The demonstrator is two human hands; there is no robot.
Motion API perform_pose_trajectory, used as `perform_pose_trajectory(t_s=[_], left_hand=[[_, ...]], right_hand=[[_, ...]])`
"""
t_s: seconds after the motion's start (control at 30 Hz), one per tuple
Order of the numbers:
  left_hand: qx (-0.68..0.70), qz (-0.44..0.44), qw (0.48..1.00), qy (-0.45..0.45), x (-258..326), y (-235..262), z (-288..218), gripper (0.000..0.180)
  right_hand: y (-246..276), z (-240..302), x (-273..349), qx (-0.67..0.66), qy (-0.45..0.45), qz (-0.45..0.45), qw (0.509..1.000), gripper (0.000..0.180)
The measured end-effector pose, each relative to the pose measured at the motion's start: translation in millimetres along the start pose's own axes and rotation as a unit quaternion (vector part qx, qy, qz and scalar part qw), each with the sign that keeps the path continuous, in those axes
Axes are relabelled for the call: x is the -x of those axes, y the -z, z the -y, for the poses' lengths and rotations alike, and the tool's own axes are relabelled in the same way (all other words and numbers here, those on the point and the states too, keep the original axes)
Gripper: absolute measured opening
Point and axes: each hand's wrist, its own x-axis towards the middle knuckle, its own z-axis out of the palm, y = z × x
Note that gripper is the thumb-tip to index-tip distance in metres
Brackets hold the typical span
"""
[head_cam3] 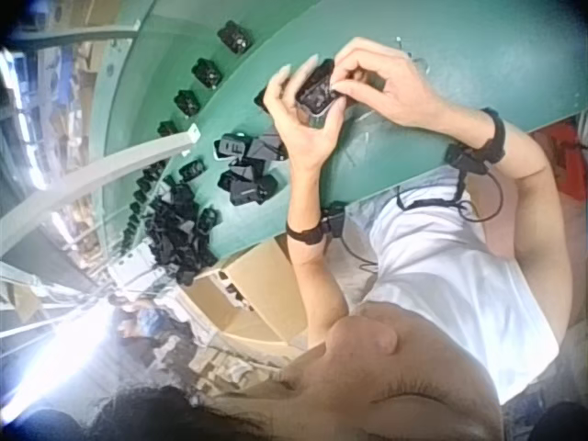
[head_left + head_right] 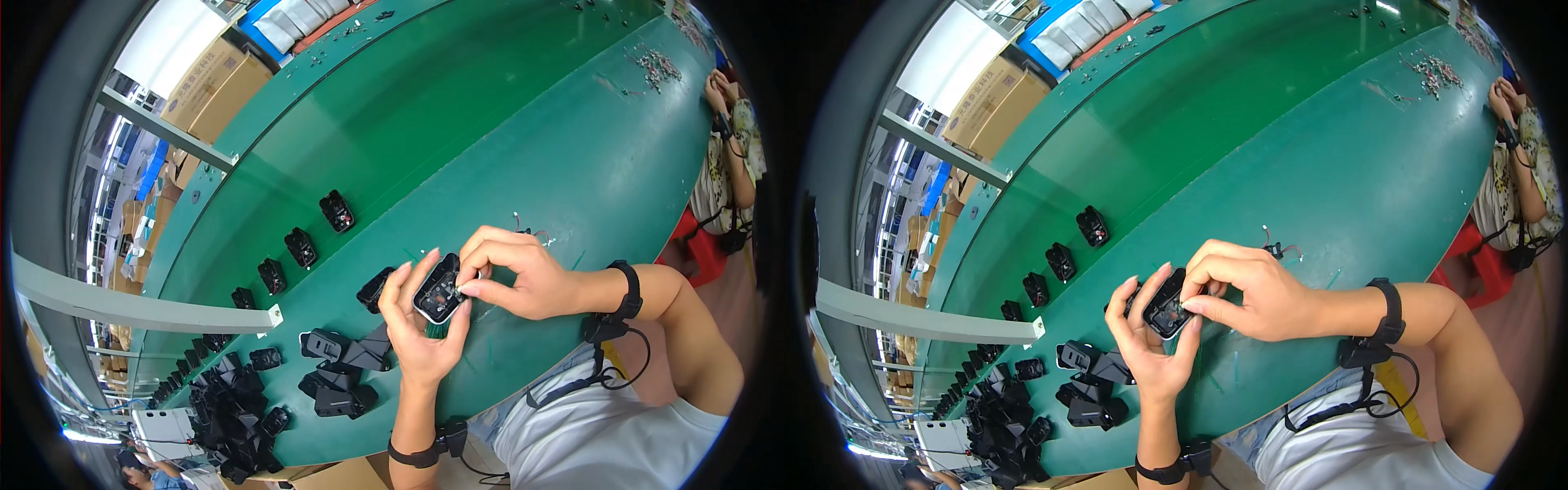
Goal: The person assembles small black electronic devices by inserting wires into the casing and snapping the cover shut. They handle the components one at a time on a green workbench, placing finished units in a row.
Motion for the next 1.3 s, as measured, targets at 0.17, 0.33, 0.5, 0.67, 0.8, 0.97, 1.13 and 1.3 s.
perform_pose_trajectory(t_s=[0.17, 0.33, 0.5, 0.67, 0.8, 0.97, 1.13, 1.3], left_hand=[[0.228, 0.088, 0.956, 0.159, -2, 8, -14, 0.079], [0.270, 0.088, 0.939, 0.192, -3, 8, -10, 0.081], [0.178, 0.156, 0.952, 0.193, -3, 16, -6, 0.088], [0.290, 0.190, 0.918, 0.193, -2, 22, -13, 0.096], [0.223, 0.150, 0.947, 0.174, -2, 22, -11, 0.100], [-0.024, 0.042, 0.996, 0.077, 1, 8, -4, 0.099], [-0.167, 0.041, 0.985, -0.031, 0, 6, 3, 0.095], [-0.188, 0.025, 0.978, -0.083, -2, 1, 2, 0.089]], right_hand=[[16, -9, -8, 0.034, 0.035, -0.019, 0.999, 0.009], [22, -4, -11, -0.011, 0.065, 0.049, 0.997, 0.009], [13, -8, -4, -0.044, 0.070, 0.091, 0.992, 0.009], [22, -5, -8, -0.026, 0.064, 0.057, 0.996, 0.009], [26, 0, -12, -0.024, 0.047, 0.052, 0.997, 0.007], [19, 5, -9, 0.078, 0.085, 0.019, 0.993, 0.009], [9, 3, -2, 0.210, 0.148, 0.019, 0.966, 0.013], [7, 1, 1, 0.202, 0.133, 0.017, 0.970, 0.014]])
